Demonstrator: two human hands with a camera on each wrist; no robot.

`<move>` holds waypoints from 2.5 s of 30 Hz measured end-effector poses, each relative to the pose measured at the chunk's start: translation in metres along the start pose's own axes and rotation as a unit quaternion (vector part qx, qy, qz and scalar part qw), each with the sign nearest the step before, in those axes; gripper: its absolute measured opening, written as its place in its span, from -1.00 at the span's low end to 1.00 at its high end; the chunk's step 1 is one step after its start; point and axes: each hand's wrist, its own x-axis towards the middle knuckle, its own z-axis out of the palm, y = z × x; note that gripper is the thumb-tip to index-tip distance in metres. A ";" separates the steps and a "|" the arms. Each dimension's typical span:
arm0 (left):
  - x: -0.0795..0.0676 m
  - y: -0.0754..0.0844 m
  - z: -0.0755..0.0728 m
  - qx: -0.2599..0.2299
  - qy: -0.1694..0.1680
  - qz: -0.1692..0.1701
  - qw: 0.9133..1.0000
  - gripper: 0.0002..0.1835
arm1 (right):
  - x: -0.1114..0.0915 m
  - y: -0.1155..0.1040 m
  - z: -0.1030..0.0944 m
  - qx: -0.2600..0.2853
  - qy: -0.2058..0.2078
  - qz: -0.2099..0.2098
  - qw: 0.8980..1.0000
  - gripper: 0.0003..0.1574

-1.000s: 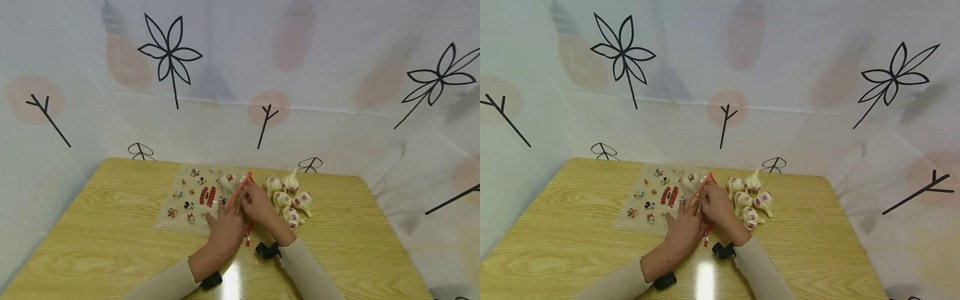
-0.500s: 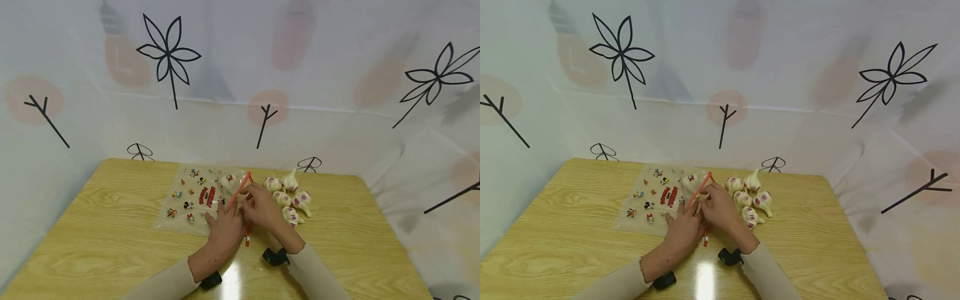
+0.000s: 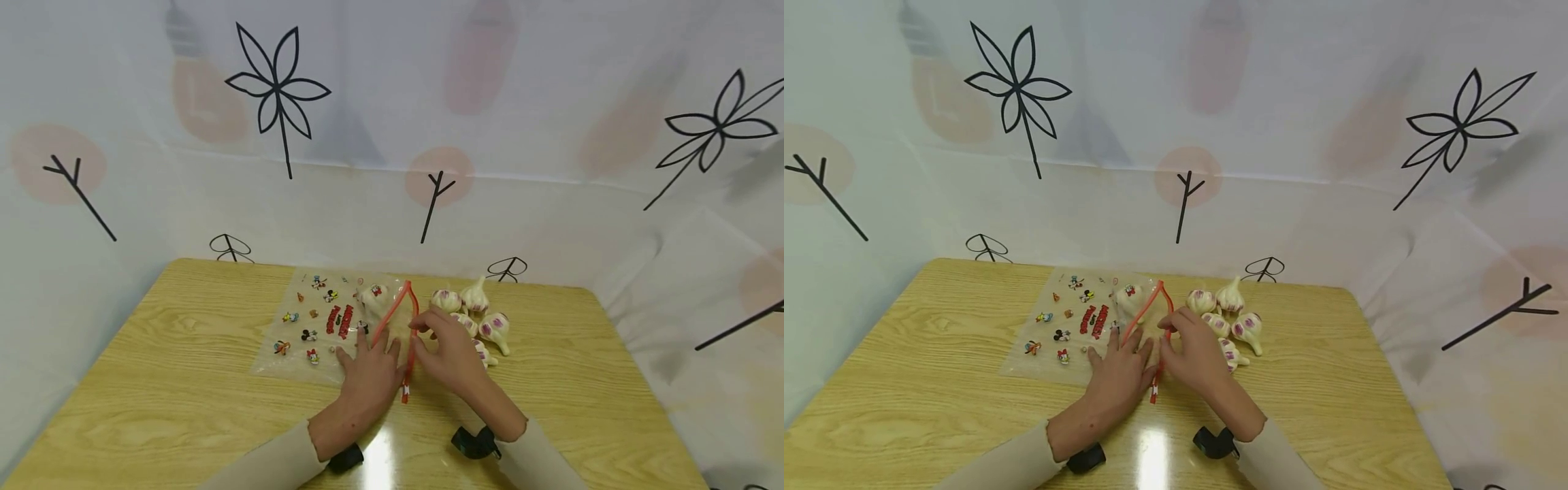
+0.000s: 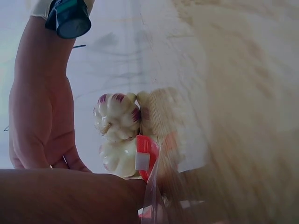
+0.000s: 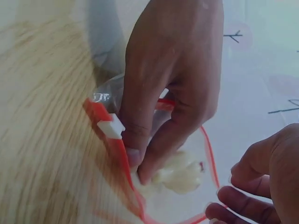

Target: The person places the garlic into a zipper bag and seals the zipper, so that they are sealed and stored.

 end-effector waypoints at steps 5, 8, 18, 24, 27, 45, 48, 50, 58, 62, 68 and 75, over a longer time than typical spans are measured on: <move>-0.001 0.000 -0.002 -0.001 -0.008 0.000 1.000 -0.41 | -0.010 0.002 -0.008 -0.030 0.019 -0.013 0.999 -0.74; -0.002 0.000 -0.001 0.005 -0.007 0.004 1.000 -0.40 | -0.016 0.005 -0.012 -0.040 0.029 -0.015 0.999 -0.72; -0.001 0.000 -0.001 0.007 -0.016 -0.001 1.000 -0.41 | -0.034 0.018 -0.023 -0.057 0.065 -0.036 0.996 -0.57; -0.001 0.000 -0.001 0.006 -0.010 -0.001 1.000 -0.43 | -0.043 0.025 -0.032 -0.084 0.064 -0.013 0.994 -0.44; -0.001 0.000 -0.001 0.008 -0.008 0.000 1.000 -0.43 | -0.047 0.028 -0.038 -0.094 0.067 -0.010 0.993 -0.39; 0.000 0.000 0.000 -0.001 -0.018 -0.001 1.000 -0.42 | -0.067 0.042 -0.058 -0.138 0.013 0.002 0.990 -0.18; 0.000 0.000 0.001 0.001 -0.017 -0.001 1.000 -0.42 | -0.072 0.044 -0.059 -0.143 0.007 0.000 0.990 -0.17; 0.000 0.000 0.001 0.001 -0.017 -0.002 1.000 -0.42 | -0.075 0.046 -0.060 -0.145 0.004 -0.002 0.989 -0.15; 0.001 0.000 0.000 -0.004 -0.019 -0.004 1.000 -0.42 | -0.081 0.052 -0.060 -0.135 0.000 -0.003 0.991 -0.10; 0.001 0.000 -0.001 -0.005 -0.021 -0.005 1.000 -0.42 | -0.080 0.054 -0.059 -0.134 -0.010 0.006 0.991 -0.11; 0.002 0.000 -0.002 -0.006 -0.028 -0.008 1.000 -0.42 | -0.080 0.053 -0.057 -0.128 -0.030 0.022 0.991 -0.07; 0.001 0.000 -0.002 -0.013 -0.029 -0.010 0.999 -0.42 | -0.081 0.053 -0.054 -0.120 -0.046 0.035 0.991 -0.08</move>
